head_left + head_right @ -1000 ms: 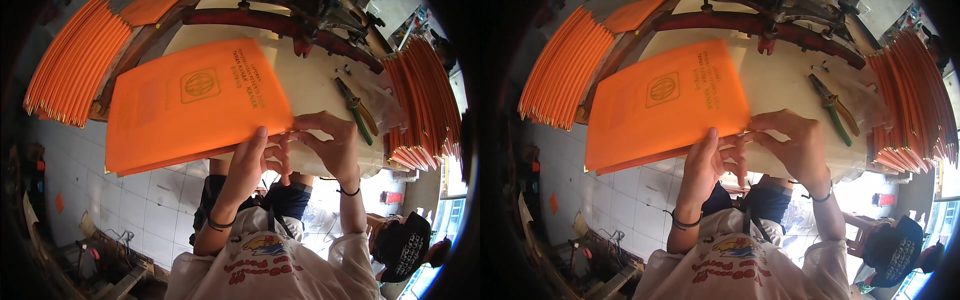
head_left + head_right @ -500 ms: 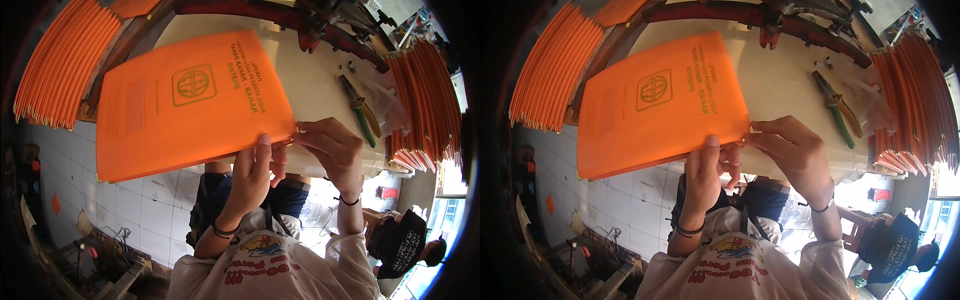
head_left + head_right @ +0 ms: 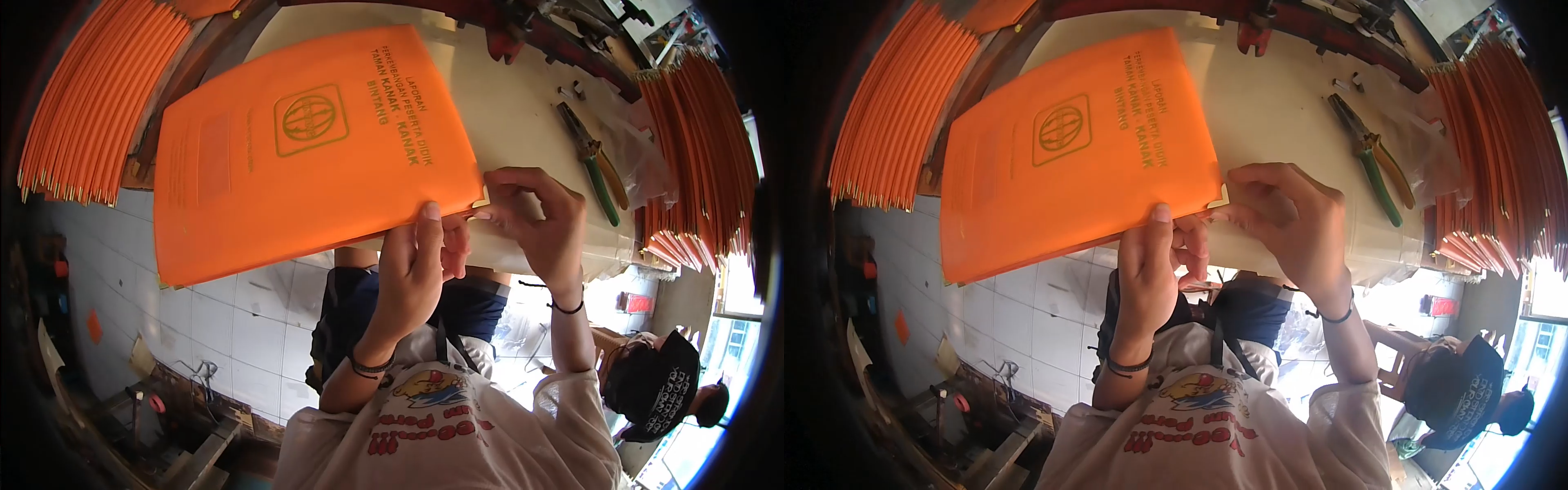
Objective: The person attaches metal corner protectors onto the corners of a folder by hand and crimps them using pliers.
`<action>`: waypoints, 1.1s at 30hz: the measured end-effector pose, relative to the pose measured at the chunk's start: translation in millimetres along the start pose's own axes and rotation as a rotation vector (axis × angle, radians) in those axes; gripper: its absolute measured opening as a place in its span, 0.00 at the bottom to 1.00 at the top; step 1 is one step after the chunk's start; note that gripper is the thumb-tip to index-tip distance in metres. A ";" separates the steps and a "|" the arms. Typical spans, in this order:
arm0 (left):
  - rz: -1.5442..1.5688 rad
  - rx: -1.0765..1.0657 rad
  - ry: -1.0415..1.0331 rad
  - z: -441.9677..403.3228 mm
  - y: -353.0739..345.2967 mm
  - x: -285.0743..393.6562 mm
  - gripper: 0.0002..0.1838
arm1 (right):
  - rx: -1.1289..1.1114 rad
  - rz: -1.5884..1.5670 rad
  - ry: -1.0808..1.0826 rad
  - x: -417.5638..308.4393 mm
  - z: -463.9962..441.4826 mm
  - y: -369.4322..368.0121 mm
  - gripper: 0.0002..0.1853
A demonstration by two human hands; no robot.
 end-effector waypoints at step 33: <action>-0.166 -0.110 0.168 7.3 14.8 -6.9 0.30 | 0.145 0.290 0.172 -6.3 20.8 -7.4 0.13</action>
Point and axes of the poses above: each hand's wrist, its own z-axis away from the middle knuckle, its own y-axis out of the back of the hand, x = y × z, the point moved 9 cm from there along -z, towards the middle knuckle, and after that the axes turned 6 degrees about -y, right-handed, at the moved point
